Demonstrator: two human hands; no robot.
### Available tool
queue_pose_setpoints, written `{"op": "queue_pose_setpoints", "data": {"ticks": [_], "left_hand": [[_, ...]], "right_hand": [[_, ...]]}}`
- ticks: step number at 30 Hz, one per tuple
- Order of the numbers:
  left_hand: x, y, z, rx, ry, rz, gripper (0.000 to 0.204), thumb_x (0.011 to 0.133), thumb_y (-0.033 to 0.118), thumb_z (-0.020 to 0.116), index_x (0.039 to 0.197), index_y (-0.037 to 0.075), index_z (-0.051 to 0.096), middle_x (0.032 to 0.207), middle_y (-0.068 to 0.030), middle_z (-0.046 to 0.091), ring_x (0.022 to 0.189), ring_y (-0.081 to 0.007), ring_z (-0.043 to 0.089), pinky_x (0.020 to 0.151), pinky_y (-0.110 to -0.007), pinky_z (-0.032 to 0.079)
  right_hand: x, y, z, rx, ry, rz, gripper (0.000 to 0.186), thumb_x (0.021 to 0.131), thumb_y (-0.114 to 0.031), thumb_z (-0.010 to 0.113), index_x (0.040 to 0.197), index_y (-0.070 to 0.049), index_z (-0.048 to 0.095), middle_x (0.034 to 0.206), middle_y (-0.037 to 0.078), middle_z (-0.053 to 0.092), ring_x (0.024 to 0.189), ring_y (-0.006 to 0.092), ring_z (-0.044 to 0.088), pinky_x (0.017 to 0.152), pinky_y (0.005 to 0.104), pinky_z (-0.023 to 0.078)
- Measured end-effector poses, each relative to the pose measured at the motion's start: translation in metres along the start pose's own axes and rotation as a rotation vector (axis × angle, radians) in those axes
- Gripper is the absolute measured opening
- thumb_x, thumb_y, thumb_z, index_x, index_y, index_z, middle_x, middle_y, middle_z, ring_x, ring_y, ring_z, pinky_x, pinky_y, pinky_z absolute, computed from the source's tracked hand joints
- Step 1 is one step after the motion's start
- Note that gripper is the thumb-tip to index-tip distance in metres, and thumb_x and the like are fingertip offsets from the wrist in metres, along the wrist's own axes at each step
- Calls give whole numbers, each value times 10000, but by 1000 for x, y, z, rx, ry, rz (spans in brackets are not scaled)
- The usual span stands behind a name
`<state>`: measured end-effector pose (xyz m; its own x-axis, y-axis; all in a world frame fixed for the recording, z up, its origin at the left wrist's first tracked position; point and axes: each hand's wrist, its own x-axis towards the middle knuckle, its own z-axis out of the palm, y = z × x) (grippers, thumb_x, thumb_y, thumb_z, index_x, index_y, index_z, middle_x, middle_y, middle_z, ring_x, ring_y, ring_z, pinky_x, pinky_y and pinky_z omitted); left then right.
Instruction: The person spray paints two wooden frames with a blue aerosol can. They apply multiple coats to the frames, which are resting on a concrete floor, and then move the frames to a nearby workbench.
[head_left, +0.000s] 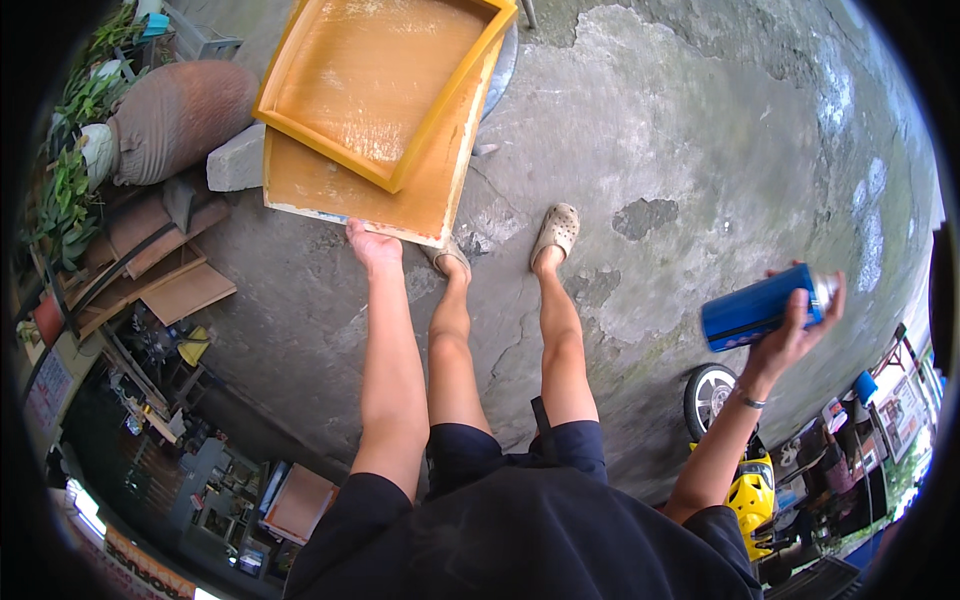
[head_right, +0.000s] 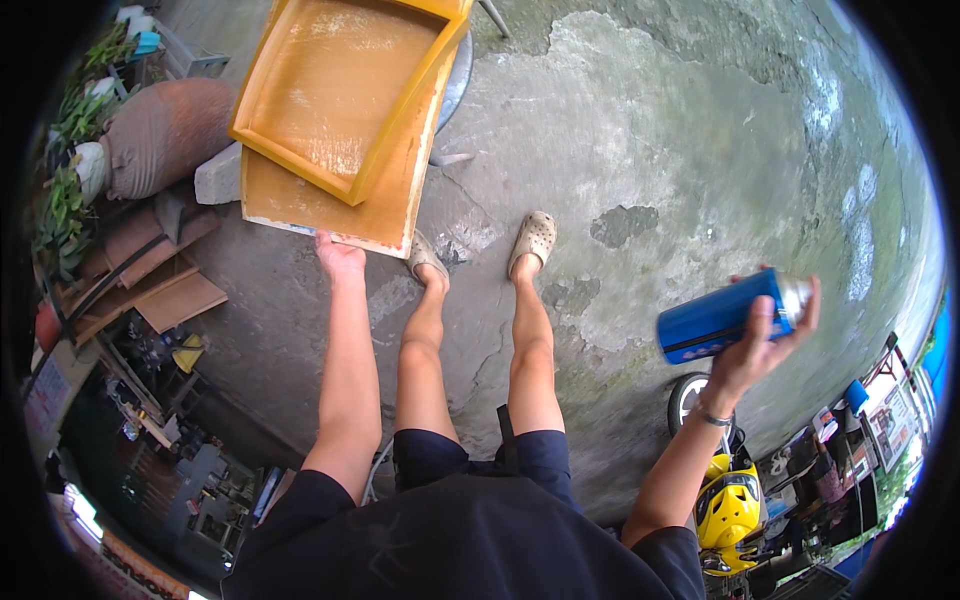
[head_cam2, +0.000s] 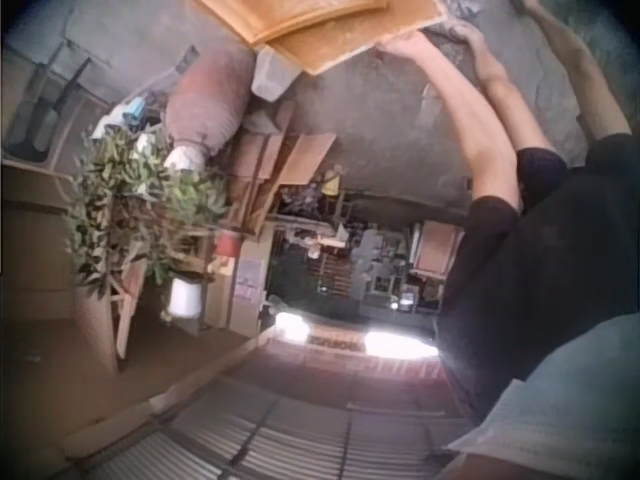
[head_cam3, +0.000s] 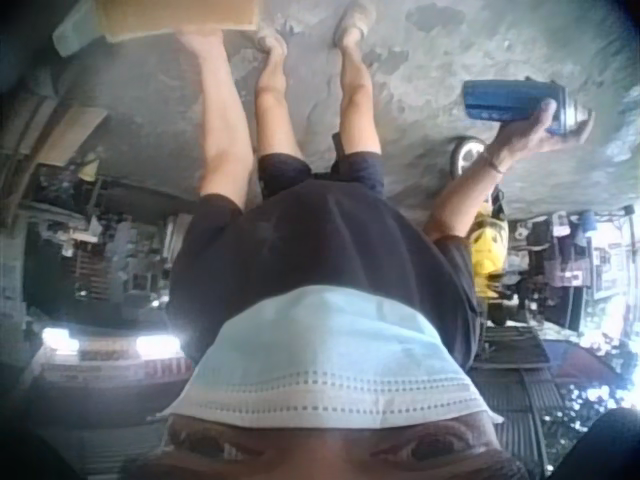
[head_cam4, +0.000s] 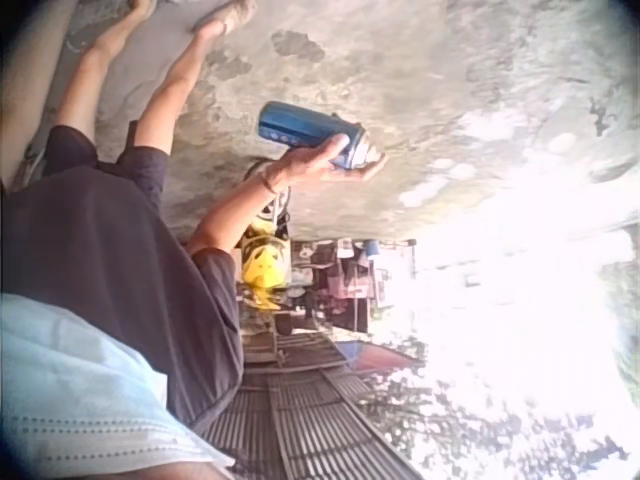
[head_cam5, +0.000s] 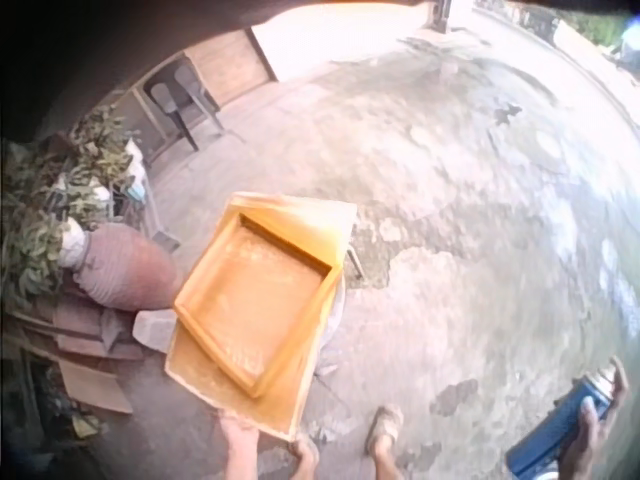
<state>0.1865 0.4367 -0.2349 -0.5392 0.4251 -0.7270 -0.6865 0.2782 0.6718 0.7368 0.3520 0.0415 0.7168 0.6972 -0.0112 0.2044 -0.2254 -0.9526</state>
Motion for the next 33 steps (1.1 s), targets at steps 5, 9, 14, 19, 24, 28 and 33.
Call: {"op": "queue_pose_setpoints", "data": {"ticks": [5, 9, 14, 19, 24, 28, 33], "left_hand": [[-30, -32, 23, -39, 2, 5, 432, 1134, 394, 354, 1447, 120, 470, 1563, -107, 484, 1403, -304, 483, 1205, -541, 340], [-24, -35, 15, -13, -35, 65, 416, 1127, 402, 394, 1452, 150, 452, 1521, -86, 528, 1391, -290, 495, 1205, -520, 348], [-34, -59, 13, -17, -15, 134, 354, 1111, 373, 469, 1401, 170, 458, 1469, -64, 560, 1350, -261, 519, 1180, -505, 377], [-44, -72, 12, -34, 1, 128, 330, 1120, 355, 468, 1401, 184, 448, 1437, -55, 578, 1316, -237, 540, 1147, -467, 422], [-65, -79, 25, -58, -37, 100, 418, 1116, 363, 488, 1459, 135, 419, 1500, -80, 520, 1351, -235, 517, 1151, -444, 419], [-66, -66, 11, -92, -135, 29, 499, 1102, 411, 514, 1477, 97, 413, 1544, -140, 474, 1393, -283, 491, 1155, -459, 413], [-89, -63, -73, 397, -46, -2, 542, 1071, 453, 571, 1384, 14, 518, 1244, -150, 606, 1156, -273, 643, 973, -440, 550]], "right_hand": [[29, 9, -45, 149, 245, 39, 600, 1038, -288, 618, 1536, -144, 317, 1237, 278, 646, 987, 392, 721, 819, 491, 635], [6, 27, -27, 245, 259, 171, 600, 1040, -302, 618, 1547, -178, 321, 1255, 255, 641, 961, 381, 725, 782, 480, 639], [-13, 27, -28, 217, 182, 237, 606, 1032, -308, 634, 1547, -198, 332, 1265, 247, 641, 960, 365, 728, 779, 463, 641], [1, 20, -54, 98, 188, 78, 611, 1025, -305, 643, 1541, -181, 340, 1252, 258, 645, 954, 364, 731, 787, 469, 643], [27, 36, -120, 190, 382, 40, 450, 1030, -292, 600, 1387, -70, 442, 1196, 264, 655, 967, 369, 730, 806, 472, 646], [-53, 36, -36, 140, 243, 339, 558, 984, -271, 668, 1464, -104, 439, 1169, 193, 652, 911, 309, 708, 792, 459, 625], [-58, 34, -18, 219, 93, 308, 691, 971, -257, 711, 1542, -118, 348, 1163, 192, 648, 995, 337, 702, 859, 482, 637]]}}
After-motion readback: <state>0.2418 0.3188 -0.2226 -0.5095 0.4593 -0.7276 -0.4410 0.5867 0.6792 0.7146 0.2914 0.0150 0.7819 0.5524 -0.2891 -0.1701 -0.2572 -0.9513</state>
